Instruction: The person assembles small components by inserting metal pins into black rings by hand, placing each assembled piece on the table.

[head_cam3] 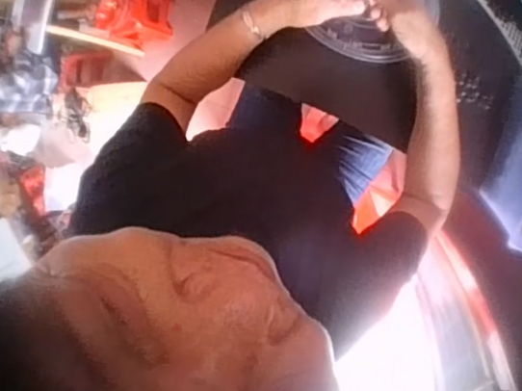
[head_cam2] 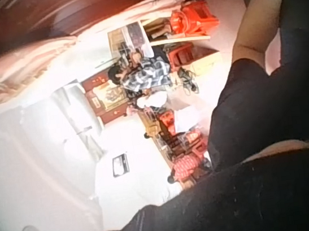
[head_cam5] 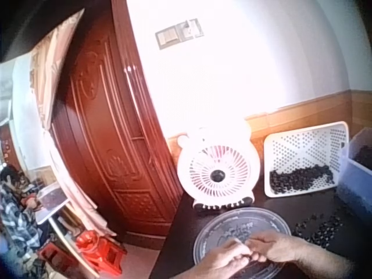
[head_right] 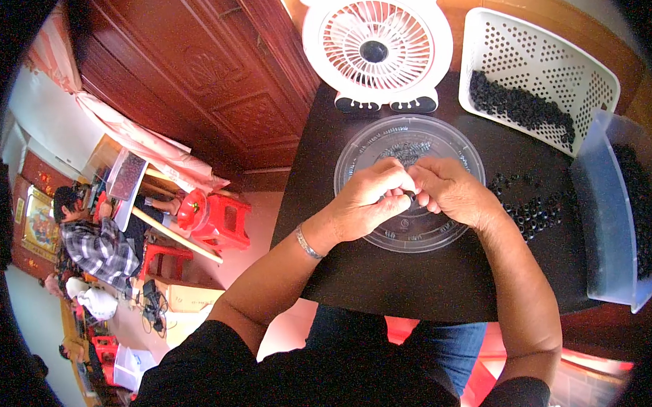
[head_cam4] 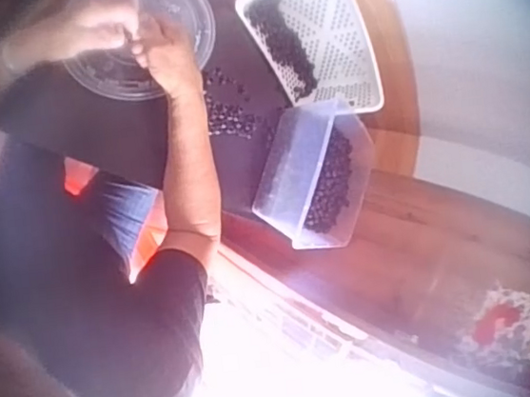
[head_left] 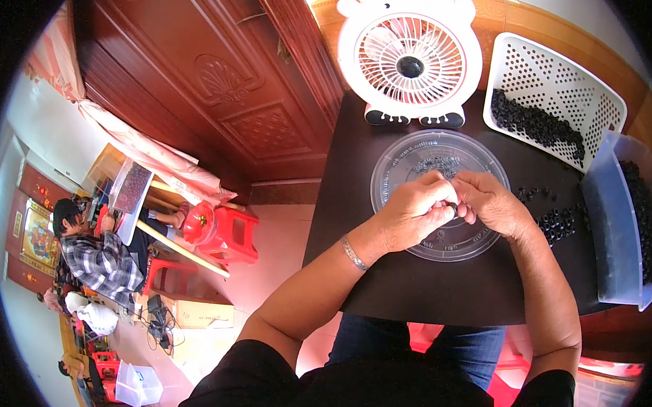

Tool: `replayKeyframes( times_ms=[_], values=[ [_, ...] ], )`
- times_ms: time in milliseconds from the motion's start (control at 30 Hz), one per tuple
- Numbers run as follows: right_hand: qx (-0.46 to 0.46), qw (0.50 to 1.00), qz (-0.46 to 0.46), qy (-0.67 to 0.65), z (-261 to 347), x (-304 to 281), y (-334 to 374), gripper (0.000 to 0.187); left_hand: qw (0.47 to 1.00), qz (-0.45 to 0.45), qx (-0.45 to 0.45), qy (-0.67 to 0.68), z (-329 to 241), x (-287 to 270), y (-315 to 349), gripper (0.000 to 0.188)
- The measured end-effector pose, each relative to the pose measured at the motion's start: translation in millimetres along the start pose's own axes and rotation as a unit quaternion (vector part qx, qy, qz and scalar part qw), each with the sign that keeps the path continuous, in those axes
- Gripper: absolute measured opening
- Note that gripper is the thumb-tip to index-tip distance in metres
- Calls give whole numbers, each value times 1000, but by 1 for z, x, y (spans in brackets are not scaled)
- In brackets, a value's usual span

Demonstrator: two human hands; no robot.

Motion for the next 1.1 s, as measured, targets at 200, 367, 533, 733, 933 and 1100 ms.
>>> replayKeyframes(
  times_ms=[200,367,533,733,933,1100],
  values=[
    [19,999,20,28,4,2,1,30,992,30,-49,115,7,-4,2,5],
    [-8,999,9,29,-2,3,0,25,946,50,-159,279,14,-11,2,14],
    [-25,999,-7,37,2,4,0,23,901,8,-194,388,18,-12,3,17],
    [-15,999,-45,8,0,1,-3,25,998,-23,-18,57,26,-10,2,13],
    [7,998,-40,40,-1,1,-1,26,998,10,-8,-55,1,-2,-2,6],
    [27,999,0,27,3,3,1,27,994,15,-21,110,15,0,1,7]
  ],
)
Point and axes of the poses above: each hand's wrist, its own y-axis away from the middle knuckle, its own x-axis out of the palm, z = x × y, the point moved 1 cm from there along -y, towards the middle knuckle, and after that the axes turned 6 degrees about z, right-handed, at the moved point
